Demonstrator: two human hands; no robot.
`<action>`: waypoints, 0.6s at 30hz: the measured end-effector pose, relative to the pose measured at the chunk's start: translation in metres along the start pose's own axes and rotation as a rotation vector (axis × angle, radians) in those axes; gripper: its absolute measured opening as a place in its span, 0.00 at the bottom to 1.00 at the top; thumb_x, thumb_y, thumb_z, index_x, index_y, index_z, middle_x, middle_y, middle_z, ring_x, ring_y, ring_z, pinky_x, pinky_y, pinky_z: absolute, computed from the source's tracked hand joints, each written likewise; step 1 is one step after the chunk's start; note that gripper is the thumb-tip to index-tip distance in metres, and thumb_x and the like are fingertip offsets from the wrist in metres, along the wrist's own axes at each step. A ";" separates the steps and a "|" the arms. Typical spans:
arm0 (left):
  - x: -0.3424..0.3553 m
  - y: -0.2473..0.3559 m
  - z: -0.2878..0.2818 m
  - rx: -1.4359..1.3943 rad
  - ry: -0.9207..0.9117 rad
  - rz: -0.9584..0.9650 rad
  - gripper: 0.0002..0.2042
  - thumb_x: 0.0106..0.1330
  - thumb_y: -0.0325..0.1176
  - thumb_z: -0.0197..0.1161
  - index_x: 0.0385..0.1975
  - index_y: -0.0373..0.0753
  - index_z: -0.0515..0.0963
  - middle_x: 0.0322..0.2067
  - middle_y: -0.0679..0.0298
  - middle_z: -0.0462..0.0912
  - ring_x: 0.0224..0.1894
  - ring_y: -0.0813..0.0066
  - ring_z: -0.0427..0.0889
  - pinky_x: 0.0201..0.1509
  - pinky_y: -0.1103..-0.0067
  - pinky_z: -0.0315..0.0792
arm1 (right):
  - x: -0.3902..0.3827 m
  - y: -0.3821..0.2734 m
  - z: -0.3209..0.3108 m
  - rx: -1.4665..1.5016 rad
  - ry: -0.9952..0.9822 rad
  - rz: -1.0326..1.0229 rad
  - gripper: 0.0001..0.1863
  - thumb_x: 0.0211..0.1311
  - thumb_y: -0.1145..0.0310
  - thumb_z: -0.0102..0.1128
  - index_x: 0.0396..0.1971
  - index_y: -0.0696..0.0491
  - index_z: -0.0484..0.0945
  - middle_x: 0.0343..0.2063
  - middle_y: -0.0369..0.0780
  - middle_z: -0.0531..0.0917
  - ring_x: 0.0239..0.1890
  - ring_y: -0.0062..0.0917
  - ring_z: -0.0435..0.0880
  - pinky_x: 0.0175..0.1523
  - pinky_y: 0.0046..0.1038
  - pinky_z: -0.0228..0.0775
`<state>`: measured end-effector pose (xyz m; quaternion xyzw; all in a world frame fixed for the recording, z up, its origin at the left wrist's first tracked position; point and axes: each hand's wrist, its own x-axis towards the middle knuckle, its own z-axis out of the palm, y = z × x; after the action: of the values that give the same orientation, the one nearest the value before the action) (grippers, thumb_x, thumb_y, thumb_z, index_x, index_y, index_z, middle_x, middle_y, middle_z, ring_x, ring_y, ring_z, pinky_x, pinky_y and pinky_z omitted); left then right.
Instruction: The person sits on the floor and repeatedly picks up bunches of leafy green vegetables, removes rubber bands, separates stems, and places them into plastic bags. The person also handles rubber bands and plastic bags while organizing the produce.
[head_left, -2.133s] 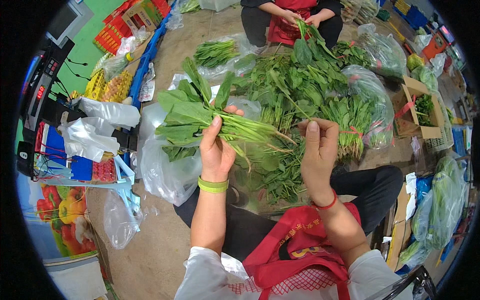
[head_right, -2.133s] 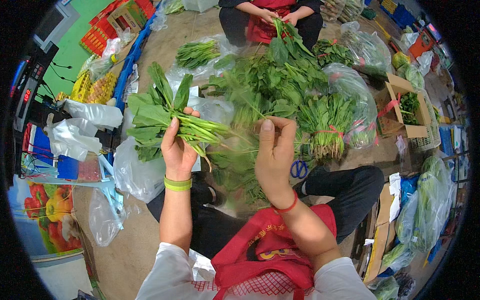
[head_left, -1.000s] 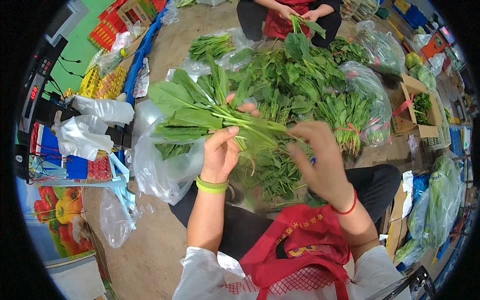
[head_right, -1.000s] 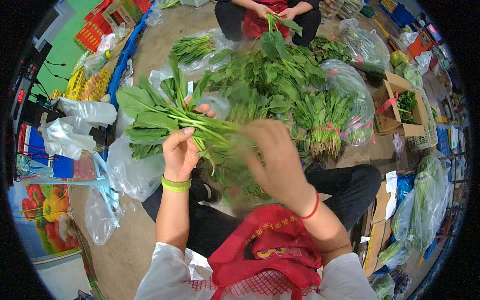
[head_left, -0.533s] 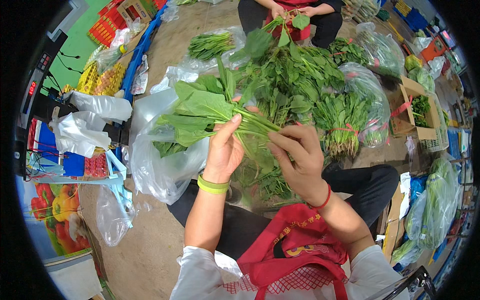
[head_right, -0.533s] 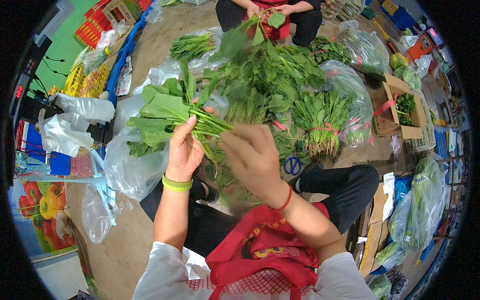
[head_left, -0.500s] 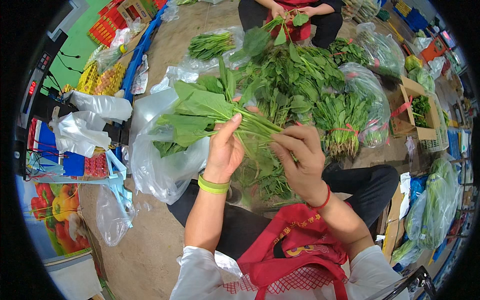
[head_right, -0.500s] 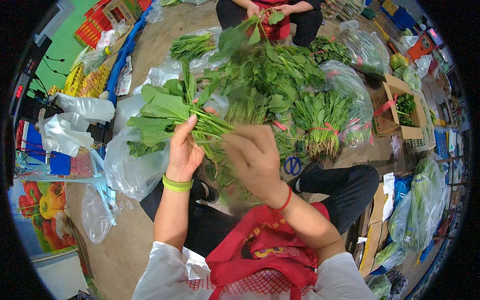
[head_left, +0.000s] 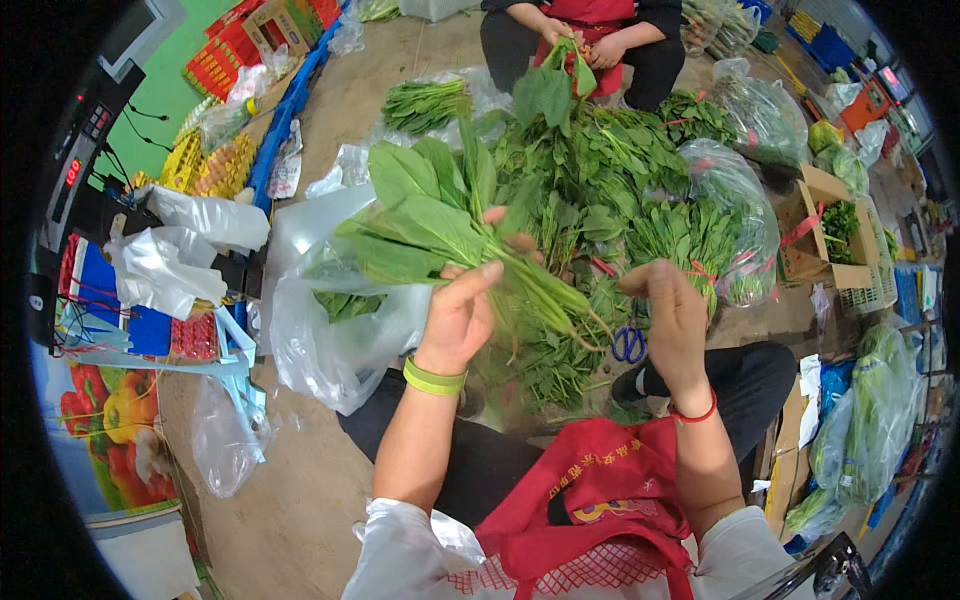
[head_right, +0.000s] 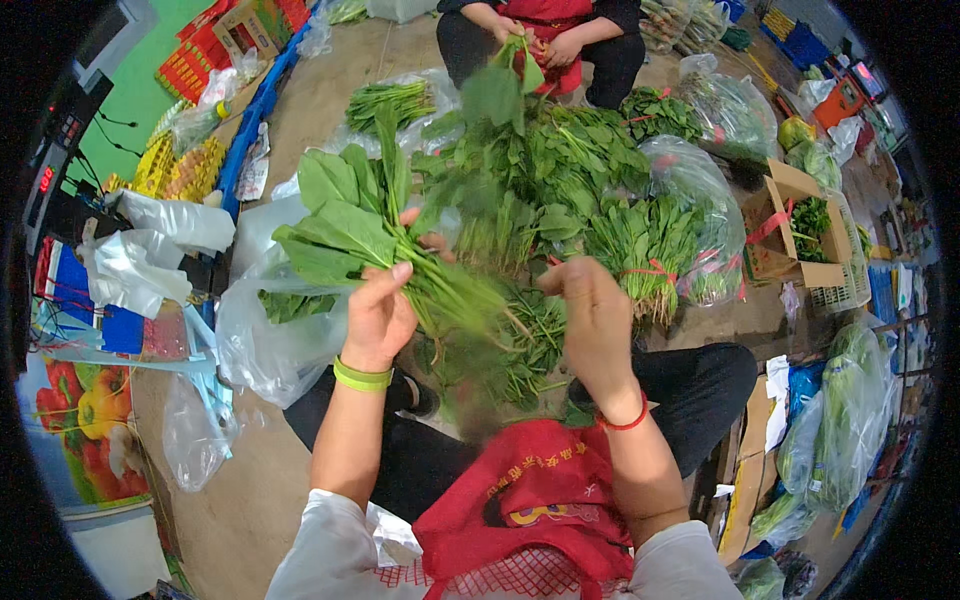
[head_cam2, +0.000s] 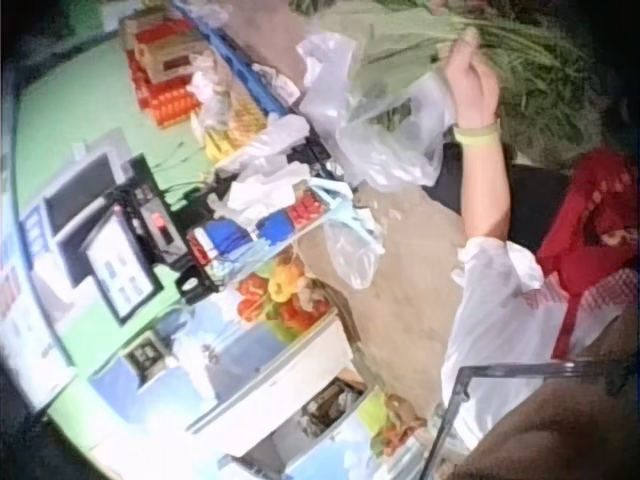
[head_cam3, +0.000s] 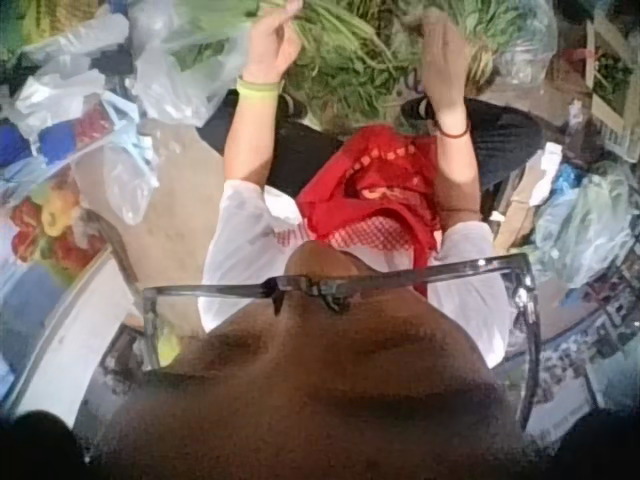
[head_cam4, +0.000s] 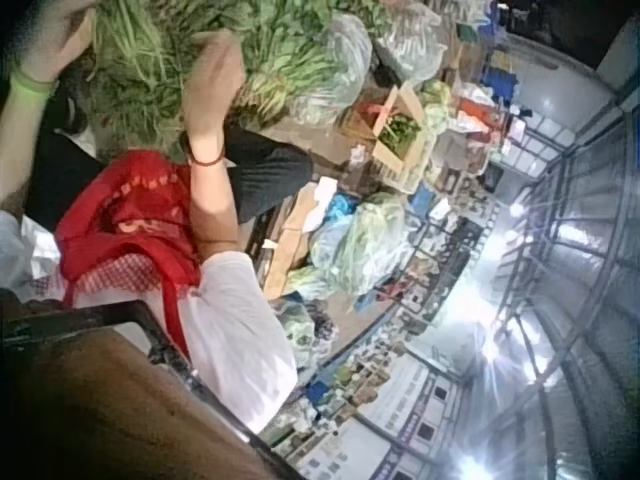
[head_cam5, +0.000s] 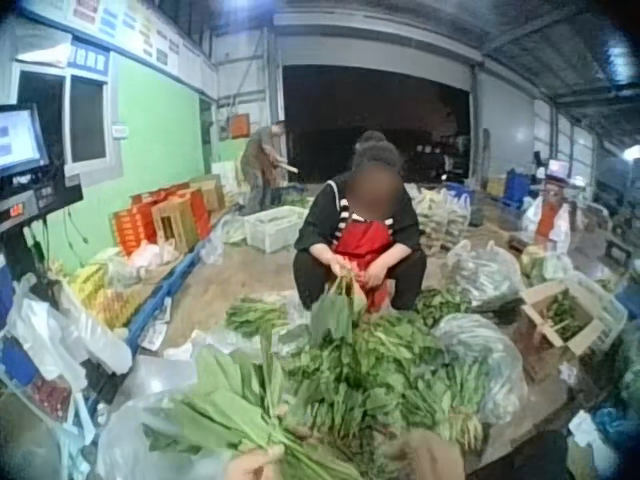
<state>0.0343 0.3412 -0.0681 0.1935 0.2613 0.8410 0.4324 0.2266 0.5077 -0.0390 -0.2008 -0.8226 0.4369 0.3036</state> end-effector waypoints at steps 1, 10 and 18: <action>0.000 0.000 0.002 0.009 -0.032 -0.002 0.33 0.64 0.26 0.60 0.71 0.37 0.61 0.56 0.49 0.77 0.57 0.55 0.79 0.66 0.62 0.72 | 0.002 -0.004 0.003 0.134 -0.083 0.028 0.13 0.78 0.68 0.46 0.45 0.61 0.77 0.43 0.48 0.79 0.49 0.38 0.78 0.55 0.33 0.69; -0.006 0.003 0.012 0.172 -0.076 -0.057 0.40 0.56 0.21 0.62 0.73 0.39 0.60 0.57 0.51 0.77 0.57 0.60 0.78 0.66 0.64 0.70 | -0.001 -0.023 0.033 0.558 -0.617 0.343 0.23 0.68 0.73 0.65 0.58 0.57 0.67 0.48 0.35 0.77 0.45 0.16 0.77 0.48 0.21 0.72; -0.005 -0.005 0.002 0.257 -0.101 -0.128 0.38 0.65 0.19 0.62 0.76 0.42 0.55 0.59 0.56 0.75 0.59 0.65 0.78 0.66 0.66 0.72 | -0.020 -0.022 0.053 0.506 -0.400 0.260 0.31 0.63 0.70 0.69 0.62 0.59 0.64 0.52 0.41 0.77 0.54 0.23 0.76 0.60 0.27 0.69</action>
<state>0.0411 0.3404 -0.0699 0.2725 0.3566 0.7605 0.4692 0.2041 0.4526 -0.0496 -0.1328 -0.6991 0.6926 0.1181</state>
